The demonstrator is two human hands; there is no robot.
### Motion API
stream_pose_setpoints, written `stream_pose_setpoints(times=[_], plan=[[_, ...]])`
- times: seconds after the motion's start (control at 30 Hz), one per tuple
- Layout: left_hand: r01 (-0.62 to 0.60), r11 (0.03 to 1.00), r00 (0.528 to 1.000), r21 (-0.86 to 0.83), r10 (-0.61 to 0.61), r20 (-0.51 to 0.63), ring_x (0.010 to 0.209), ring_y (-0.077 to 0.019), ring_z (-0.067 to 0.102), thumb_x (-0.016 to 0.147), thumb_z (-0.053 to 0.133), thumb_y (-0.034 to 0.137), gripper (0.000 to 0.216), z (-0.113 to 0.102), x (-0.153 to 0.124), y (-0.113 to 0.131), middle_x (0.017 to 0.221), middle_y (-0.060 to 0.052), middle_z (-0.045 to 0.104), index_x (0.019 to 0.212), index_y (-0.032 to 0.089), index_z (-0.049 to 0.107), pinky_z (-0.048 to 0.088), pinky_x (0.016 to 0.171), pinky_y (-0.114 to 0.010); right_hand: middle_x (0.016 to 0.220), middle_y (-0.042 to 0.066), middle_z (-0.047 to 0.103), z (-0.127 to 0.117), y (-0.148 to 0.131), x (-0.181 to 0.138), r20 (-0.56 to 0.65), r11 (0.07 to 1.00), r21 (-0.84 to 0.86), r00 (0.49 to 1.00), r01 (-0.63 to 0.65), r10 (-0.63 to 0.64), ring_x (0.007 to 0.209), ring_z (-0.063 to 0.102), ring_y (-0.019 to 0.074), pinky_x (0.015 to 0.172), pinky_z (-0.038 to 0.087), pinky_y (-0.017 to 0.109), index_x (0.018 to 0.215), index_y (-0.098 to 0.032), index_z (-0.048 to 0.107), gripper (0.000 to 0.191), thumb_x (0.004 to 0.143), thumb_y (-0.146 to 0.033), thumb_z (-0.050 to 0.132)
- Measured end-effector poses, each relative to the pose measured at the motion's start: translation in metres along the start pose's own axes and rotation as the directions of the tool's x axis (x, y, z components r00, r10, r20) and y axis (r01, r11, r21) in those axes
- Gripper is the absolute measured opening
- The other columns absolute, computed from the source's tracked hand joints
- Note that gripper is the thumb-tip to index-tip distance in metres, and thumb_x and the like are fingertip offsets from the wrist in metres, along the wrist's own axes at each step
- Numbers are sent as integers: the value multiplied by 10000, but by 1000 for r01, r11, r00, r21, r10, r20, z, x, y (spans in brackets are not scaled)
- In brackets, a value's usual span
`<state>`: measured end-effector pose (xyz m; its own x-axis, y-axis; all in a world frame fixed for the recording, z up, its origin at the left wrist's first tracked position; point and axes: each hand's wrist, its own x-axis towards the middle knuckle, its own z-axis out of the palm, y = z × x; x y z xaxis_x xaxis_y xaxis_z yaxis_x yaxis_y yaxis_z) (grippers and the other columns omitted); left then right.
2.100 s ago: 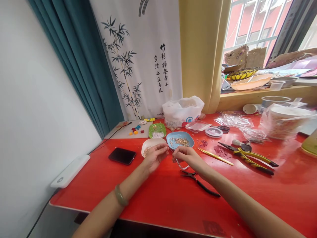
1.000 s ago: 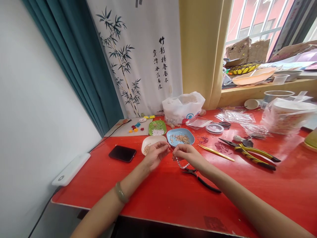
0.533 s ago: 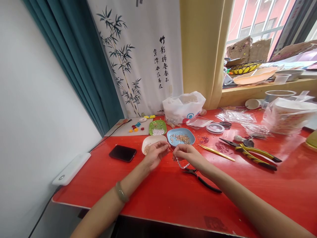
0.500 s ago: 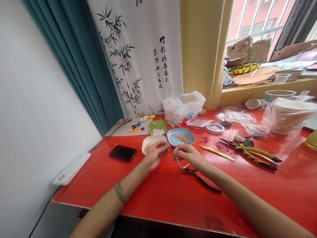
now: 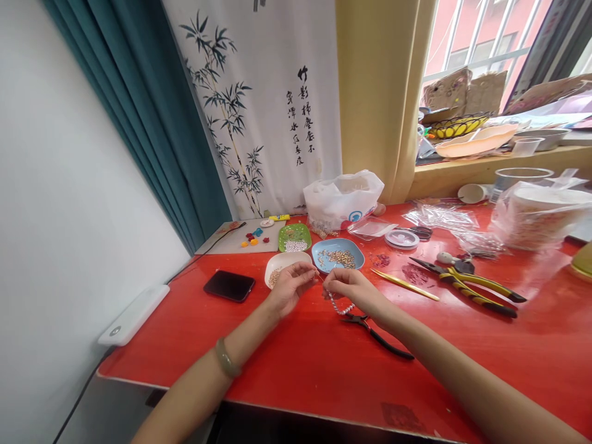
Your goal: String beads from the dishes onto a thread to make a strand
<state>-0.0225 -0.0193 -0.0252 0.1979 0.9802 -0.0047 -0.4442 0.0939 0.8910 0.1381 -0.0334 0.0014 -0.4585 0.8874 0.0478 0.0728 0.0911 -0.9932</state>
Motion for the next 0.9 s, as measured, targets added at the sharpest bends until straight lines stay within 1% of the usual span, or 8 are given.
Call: stream_pose_setpoints(times=[0.17,0.37,0.5,0.63,0.7,0.77,0.83,0.9], plan=[[-18,998,1000,62,19,-10,672,-80,568,569,705,176,238,1,-1,0,729,-12,605,766,126,582,445,703,-219,608,18,587,-1,5,3,3,999,-41,999,35,-35,609,537,125,632,404,265,604,-161,526,108,683,-226,491],[-36,983,999,182,41,-26,718,-114,583,564,707,234,286,4,-2,1,759,-46,632,789,129,565,438,693,-231,651,16,579,-7,11,6,-6,990,-108,996,88,-89,633,531,124,635,404,268,656,-160,527,167,717,-315,512],[-64,959,993,277,88,-75,729,-114,578,588,682,282,282,1,0,0,779,-40,633,805,147,563,434,689,-234,652,8,571,-15,7,8,-89,979,-173,988,107,-124,619,519,124,621,398,270,662,-166,527,222,715,-381,516],[-170,902,975,398,212,-63,757,-132,570,609,654,289,247,-4,9,7,775,-45,619,787,137,574,426,696,-245,677,14,578,-26,3,10,-183,972,-175,965,157,-189,657,527,137,657,396,270,668,-163,532,274,692,-436,534],[-189,841,970,507,240,-36,756,-142,564,631,626,291,202,-6,19,13,770,-52,620,754,136,586,425,692,-254,716,26,589,-32,3,10,-210,972,-160,956,172,-204,694,534,144,679,396,269,693,-159,539,289,694,-448,534],[-203,729,966,654,258,12,731,-151,559,654,594,288,157,-7,33,18,760,-61,627,707,140,600,423,681,-265,733,31,592,-38,3,11,-226,971,-162,951,179,-212,701,532,143,679,393,267,711,-156,545,291,707,-447,526],[-261,537,947,802,302,106,720,-157,555,662,581,268,122,-7,50,22,753,-58,635,689,156,621,411,696,-271,726,27,590,-43,3,11,-244,967,-170,943,188,-226,677,522,133,659,389,263,718,-156,549,289,718,-443,520],[-273,343,947,899,258,189,723,-164,557,667,571,251,116,-4,67,23,764,-54,646,707,171,645,402,708,-273,706,18,585,-48,4,12,-271,966,-176,934,191,-234,647,510,125,636,385,260,718,-156,551,290,716,-445,523]])
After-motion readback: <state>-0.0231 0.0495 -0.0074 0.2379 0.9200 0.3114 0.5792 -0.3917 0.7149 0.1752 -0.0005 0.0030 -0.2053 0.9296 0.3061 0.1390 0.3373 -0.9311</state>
